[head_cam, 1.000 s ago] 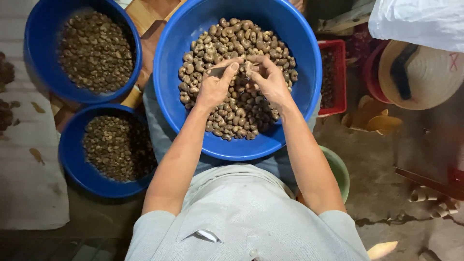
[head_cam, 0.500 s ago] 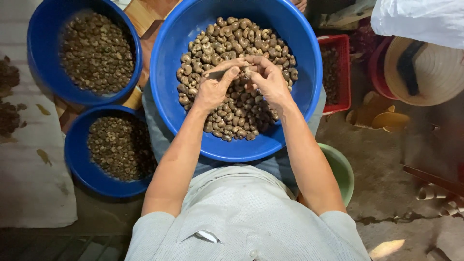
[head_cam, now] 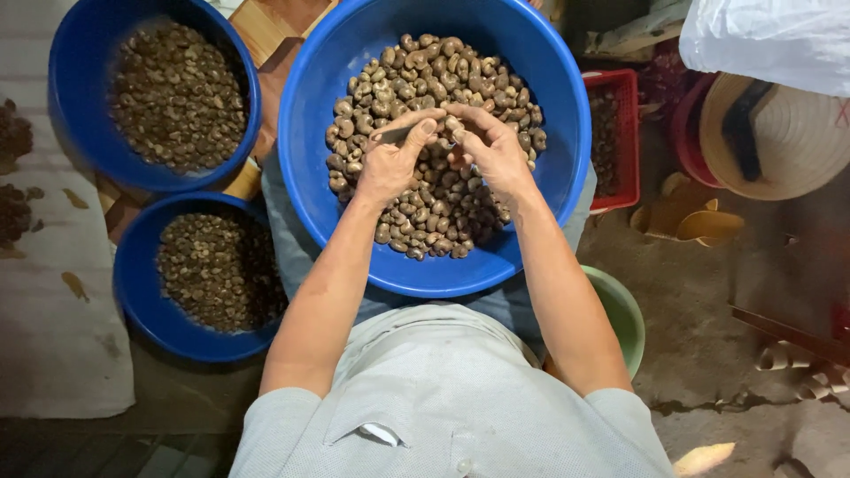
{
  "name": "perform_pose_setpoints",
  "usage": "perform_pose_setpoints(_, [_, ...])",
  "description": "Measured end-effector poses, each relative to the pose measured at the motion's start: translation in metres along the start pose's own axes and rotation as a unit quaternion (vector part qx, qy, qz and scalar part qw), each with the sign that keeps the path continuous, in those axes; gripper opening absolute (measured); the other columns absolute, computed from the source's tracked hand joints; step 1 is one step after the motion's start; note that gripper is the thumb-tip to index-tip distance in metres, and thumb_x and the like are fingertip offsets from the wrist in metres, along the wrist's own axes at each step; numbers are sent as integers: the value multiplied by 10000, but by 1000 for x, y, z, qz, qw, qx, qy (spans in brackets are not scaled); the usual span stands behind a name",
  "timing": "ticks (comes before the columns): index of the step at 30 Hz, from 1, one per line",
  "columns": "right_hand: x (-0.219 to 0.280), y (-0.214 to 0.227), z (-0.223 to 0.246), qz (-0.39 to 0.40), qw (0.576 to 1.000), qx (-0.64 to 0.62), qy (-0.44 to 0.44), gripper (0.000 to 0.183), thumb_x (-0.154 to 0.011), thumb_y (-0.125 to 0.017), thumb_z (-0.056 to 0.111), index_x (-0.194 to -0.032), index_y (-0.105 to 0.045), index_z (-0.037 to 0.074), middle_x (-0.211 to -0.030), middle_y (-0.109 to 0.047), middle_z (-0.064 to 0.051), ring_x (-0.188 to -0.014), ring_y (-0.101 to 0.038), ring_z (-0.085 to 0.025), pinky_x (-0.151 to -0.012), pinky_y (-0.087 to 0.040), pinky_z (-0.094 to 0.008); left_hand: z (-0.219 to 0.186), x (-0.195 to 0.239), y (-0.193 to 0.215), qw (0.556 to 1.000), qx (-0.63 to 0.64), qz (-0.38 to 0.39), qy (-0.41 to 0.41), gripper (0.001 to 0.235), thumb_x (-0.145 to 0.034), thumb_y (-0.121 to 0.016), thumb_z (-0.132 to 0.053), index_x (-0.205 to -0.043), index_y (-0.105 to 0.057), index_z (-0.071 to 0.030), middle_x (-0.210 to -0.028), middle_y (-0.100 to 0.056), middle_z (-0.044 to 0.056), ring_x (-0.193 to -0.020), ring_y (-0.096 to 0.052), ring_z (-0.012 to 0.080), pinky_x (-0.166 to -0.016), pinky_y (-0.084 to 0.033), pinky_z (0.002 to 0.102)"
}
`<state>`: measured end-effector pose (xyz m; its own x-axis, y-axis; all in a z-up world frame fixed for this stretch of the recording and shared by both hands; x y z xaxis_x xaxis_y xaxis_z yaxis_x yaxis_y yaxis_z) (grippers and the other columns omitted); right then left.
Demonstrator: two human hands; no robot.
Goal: The person uses a small knife to peel the outer shell off cashew nuts held in a large blue basin. They repeatedly pick up a nut, cut the shell, and drop the peeled nut into a green bowl to the right.
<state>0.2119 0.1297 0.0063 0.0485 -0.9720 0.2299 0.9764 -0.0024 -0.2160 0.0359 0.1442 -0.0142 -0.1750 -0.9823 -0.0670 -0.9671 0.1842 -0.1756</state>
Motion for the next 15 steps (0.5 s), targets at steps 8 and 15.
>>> perform_pose_setpoints(8, [11,-8,22,-19,949,293,115,278,-1027,-664,19,-1305,-666,3,-1110,-723,-261,-959,-739,-396,-707,-639,-477,-2,4,1,1000,-29,5,-4,238,-1152,-701,-248,-1286,-802,-80,-1207,-797,212,-1194,-738,329,-943,-665,510])
perform_pose_setpoints(15, [19,-18,44,-15,913,365,183,255,-1029,-670,-18,-1283,-657,-30,-1099,-708,-243,-998,-717,-427,-756,-626,-524,-20,2,-7,994,-92,11,-55,216,-1140,-713,-250,-1248,-809,-91,-1189,-793,209,-1226,-732,380,-997,-622,573])
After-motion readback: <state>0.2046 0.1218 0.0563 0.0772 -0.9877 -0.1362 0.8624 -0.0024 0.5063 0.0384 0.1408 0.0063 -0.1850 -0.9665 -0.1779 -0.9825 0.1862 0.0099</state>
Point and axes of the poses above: each hand's wrist, its own x-axis away from the middle knuckle, its own y-axis out of the back of the hand, z = x × y, the point moved 5 cm from there along -x, towards the middle knuckle
